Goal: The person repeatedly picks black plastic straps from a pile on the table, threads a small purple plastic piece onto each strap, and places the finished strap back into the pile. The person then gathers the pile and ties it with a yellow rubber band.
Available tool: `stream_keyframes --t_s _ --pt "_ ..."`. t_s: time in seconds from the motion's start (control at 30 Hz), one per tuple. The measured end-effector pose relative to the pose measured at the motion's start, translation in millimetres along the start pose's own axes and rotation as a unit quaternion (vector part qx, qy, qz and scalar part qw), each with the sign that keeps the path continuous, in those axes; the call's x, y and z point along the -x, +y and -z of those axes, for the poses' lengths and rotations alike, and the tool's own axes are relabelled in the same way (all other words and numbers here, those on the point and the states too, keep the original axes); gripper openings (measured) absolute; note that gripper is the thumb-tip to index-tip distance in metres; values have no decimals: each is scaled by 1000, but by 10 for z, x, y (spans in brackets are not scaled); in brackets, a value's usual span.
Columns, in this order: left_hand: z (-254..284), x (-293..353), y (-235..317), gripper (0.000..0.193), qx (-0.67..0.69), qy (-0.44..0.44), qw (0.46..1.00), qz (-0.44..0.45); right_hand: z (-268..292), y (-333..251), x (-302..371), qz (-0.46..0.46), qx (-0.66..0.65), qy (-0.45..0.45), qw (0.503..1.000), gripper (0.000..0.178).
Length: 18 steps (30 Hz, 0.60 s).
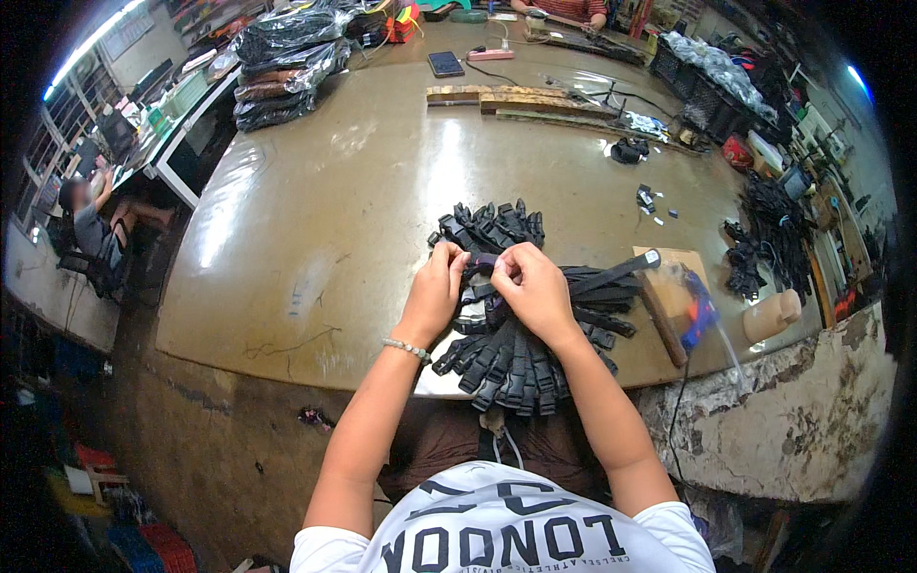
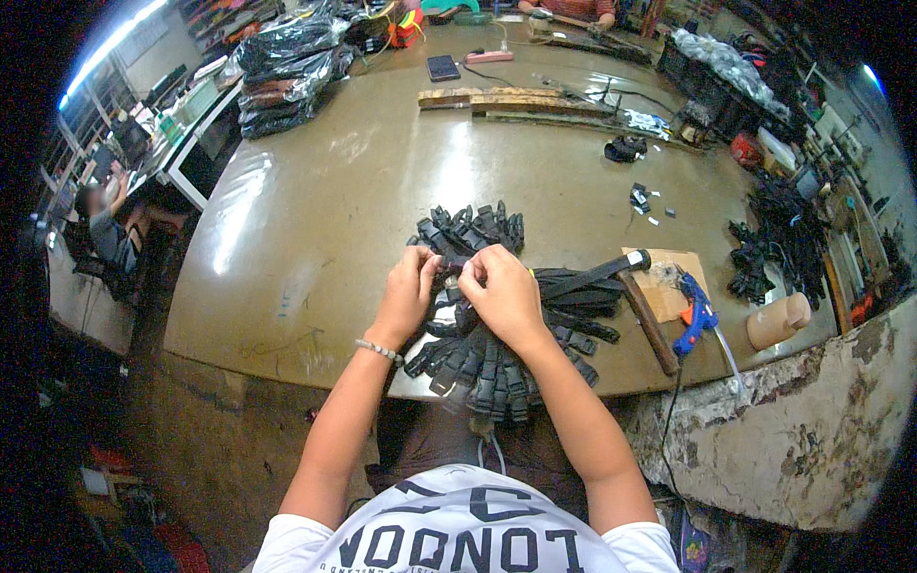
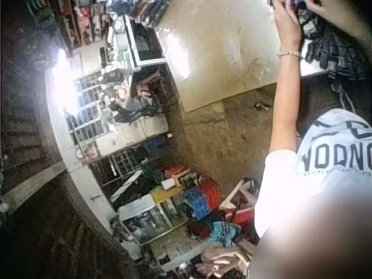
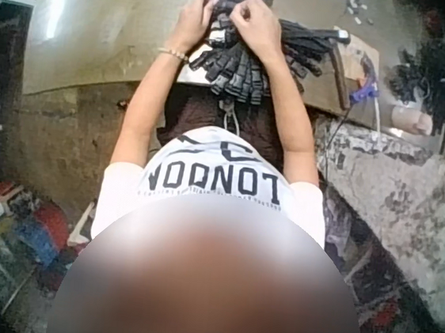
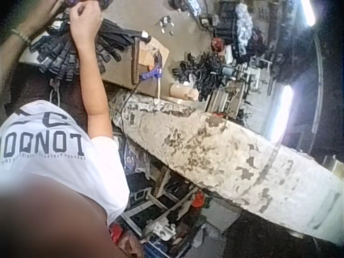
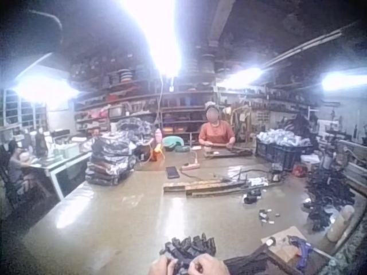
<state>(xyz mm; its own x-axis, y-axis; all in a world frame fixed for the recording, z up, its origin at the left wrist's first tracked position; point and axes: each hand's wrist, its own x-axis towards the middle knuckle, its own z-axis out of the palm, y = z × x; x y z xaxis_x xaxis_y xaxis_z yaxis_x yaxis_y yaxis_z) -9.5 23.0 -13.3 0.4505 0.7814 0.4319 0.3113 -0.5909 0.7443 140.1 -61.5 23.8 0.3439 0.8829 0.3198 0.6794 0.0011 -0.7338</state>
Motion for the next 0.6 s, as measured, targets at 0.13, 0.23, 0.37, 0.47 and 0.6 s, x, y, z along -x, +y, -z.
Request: stream_keyframes --t_s 0.13,0.23,0.37,0.47,0.6 --pt "-49 3 -17 17 -10 4 1000 -5 7 2 6 21 -7 -5 1000 18" --pt "-19 -9 -8 20 -1 11 999 48 38 2 5 15 -7 -13 1000 20" --pt "300 -31 -59 27 -204 112 959 160 55 13 -2 -49 -68 -2 996 25" --pt "472 -41 -95 30 -294 190 933 81 31 32 4 -37 -104 24 994 26" --pt "327 -23 -12 33 -100 -61 990 77 4 56 55 8 -105 30 994 24"
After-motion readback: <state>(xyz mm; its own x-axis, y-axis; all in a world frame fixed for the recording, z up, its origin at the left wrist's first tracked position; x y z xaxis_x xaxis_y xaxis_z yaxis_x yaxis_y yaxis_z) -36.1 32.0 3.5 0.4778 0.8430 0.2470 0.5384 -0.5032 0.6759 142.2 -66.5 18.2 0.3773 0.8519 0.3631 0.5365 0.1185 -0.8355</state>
